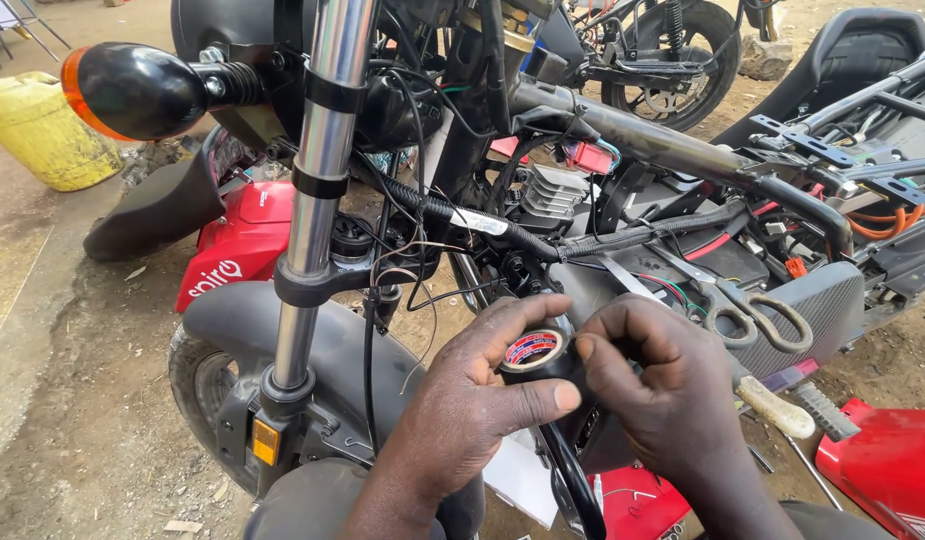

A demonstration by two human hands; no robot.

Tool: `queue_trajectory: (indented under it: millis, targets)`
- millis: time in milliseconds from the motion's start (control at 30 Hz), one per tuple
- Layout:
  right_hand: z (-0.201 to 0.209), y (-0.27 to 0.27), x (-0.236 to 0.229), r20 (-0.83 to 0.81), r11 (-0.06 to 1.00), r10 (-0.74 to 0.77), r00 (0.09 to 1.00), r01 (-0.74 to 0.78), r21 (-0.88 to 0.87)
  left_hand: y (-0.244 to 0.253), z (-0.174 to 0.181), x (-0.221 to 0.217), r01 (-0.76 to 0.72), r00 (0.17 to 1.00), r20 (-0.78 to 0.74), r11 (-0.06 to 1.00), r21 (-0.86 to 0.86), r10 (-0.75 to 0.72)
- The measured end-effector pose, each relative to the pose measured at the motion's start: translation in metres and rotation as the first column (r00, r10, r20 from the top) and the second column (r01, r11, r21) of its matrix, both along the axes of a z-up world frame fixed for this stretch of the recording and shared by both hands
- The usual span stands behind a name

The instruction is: Securing and insulating motorcycle electrical wiring using electrical tape and scissors.

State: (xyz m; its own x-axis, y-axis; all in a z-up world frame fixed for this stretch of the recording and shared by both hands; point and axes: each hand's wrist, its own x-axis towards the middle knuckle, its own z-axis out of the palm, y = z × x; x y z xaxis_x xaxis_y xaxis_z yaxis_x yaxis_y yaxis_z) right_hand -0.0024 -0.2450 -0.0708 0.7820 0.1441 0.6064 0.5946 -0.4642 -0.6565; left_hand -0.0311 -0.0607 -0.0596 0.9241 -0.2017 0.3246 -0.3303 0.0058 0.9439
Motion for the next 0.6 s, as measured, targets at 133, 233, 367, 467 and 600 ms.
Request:
queue_trajectory:
  millis: [133, 233, 367, 467, 600]
  targets:
    - [0.003, -0.004, 0.003, -0.17, 0.992, -0.092, 0.981, 0.105, 0.068, -0.007, -0.002, -0.004, 0.103, 0.992, -0.047, 0.969, -0.226, -0.117]
    - [0.004, -0.011, 0.009, -0.295, 0.96, 0.009, 0.956, 0.075, 0.271, -0.007, 0.001, -0.009, 0.173, 0.943, -0.199, 0.904, -0.39, -0.266]
    - [0.001, -0.016, 0.016, -0.345, 0.947, 0.066, 0.936, 0.051, 0.318, -0.003, -0.004, -0.006, 0.283, 0.958, 0.036, 0.92, -0.271, -0.284]
    - [0.001, -0.019, 0.016, -0.354, 0.958, 0.056, 0.933, 0.05, 0.282, -0.001, -0.004, -0.003, 0.248, 0.954, 0.186, 0.967, -0.057, -0.234]
    - [0.008, -0.016, 0.012, -0.317, 0.991, -0.059, 0.947, 0.094, 0.096, -0.003, -0.002, -0.001, 0.16, 0.963, 0.213, 0.986, 0.049, -0.167]
